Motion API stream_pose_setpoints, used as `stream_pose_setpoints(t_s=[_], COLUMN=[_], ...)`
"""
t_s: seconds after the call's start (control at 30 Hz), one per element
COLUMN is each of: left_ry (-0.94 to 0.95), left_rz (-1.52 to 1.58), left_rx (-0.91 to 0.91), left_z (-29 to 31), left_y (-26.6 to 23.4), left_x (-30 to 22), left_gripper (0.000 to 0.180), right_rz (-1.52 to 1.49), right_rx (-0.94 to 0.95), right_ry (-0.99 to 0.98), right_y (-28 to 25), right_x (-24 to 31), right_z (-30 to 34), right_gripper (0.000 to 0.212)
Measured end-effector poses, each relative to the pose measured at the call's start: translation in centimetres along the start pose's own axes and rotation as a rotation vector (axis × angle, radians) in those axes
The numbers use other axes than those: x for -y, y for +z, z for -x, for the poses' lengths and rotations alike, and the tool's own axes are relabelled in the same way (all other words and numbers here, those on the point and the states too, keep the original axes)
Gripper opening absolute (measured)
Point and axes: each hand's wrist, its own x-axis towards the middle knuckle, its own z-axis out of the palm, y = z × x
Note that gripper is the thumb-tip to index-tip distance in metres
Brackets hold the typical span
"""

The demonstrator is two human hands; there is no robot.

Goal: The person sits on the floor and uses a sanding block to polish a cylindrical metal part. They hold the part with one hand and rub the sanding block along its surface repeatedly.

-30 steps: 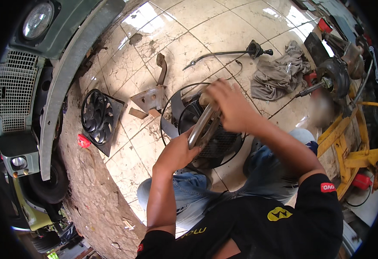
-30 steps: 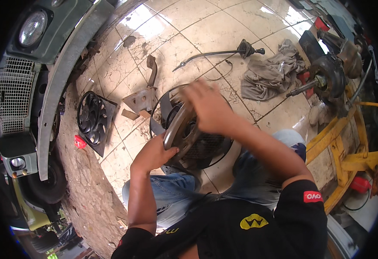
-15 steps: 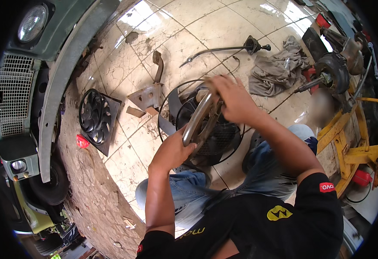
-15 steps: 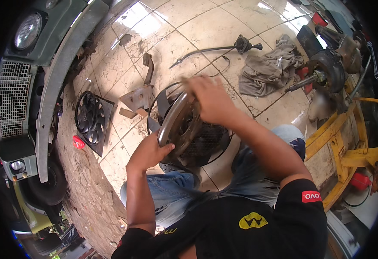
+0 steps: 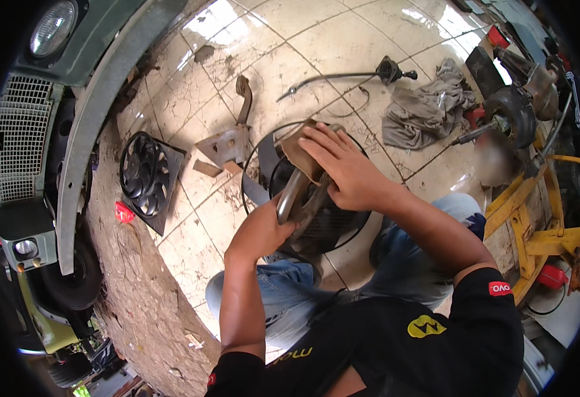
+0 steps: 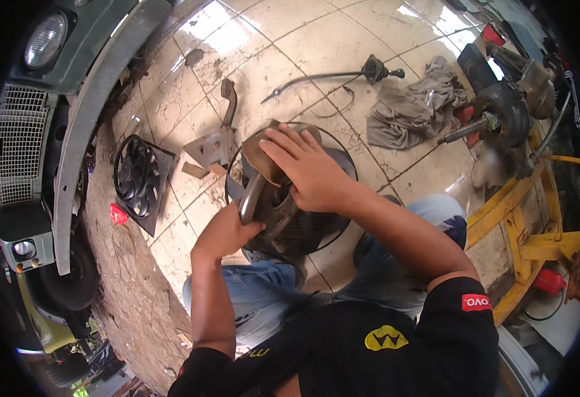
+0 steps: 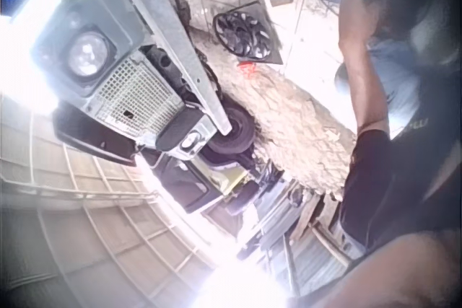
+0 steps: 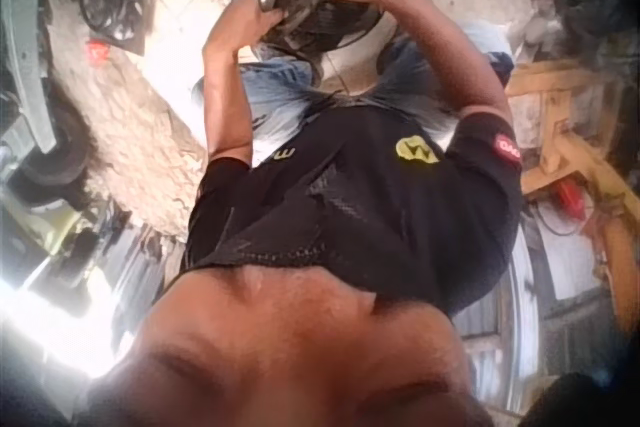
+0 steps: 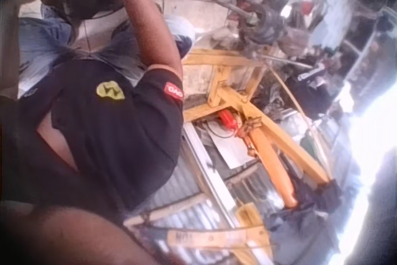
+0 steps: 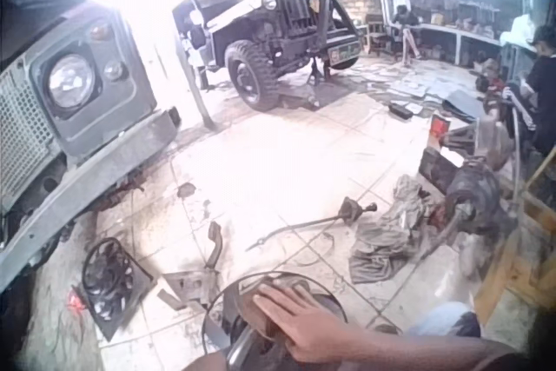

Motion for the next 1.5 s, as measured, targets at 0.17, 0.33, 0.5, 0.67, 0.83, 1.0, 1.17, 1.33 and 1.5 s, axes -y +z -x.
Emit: stream_pose_setpoints(t_s=[0.17, 0.33, 0.5, 0.67, 0.83, 1.0, 1.17, 1.33, 1.5], left_ry=[0.009, 0.037, 0.139, 0.054, 0.032, 0.031, 0.058, 0.096, 0.02], left_rz=[0.04, 0.002, -0.011, -0.04, -0.091, -0.005, -0.049, -0.011, -0.071], left_rx=[0.028, 0.005, -0.076, -0.039, -0.004, -0.008, -0.023, -0.024, 0.0], left_z=[-0.5, -0.6, -1.0, -0.9, -1.1, -1.3, -0.8, -1.3, -0.9], left_y=[-0.2, 0.4, 1.2, 0.6, 0.0, 0.2, 0.4, 0.8, 0.5], left_x=[-0.6, -0.5, 0.6, -0.3, -0.9, -0.5, -0.7, 0.0, -1.3], left_gripper=[0.066, 0.06, 0.054, 0.053, 0.066, 0.066, 0.065, 0.064, 0.064], right_rz=[-0.21, -0.026, 0.024, 0.026, 0.019, 0.141, 0.061, 0.134, 0.105], right_rx=[0.261, 0.011, 0.178, 0.061, 0.057, 0.132, 0.095, 0.195, 0.085], right_ry=[0.464, -0.128, 0.316, 0.074, 0.101, 0.035, -0.006, 0.095, -0.052], right_y=[-1.0, -0.6, -1.9, -1.7, -1.1, -2.0, -1.6, -2.6, -1.5], right_x=[-3.5, 1.0, -2.4, -0.7, -0.7, -0.2, 1.4, 0.1, 1.6], right_z=[-1.3, 0.7, -0.8, 1.0, 0.5, 0.7, 0.8, 0.4, 1.0], right_gripper=[0.094, 0.081, 0.089, 0.089, 0.09, 0.084, 0.083, 0.09, 0.085])
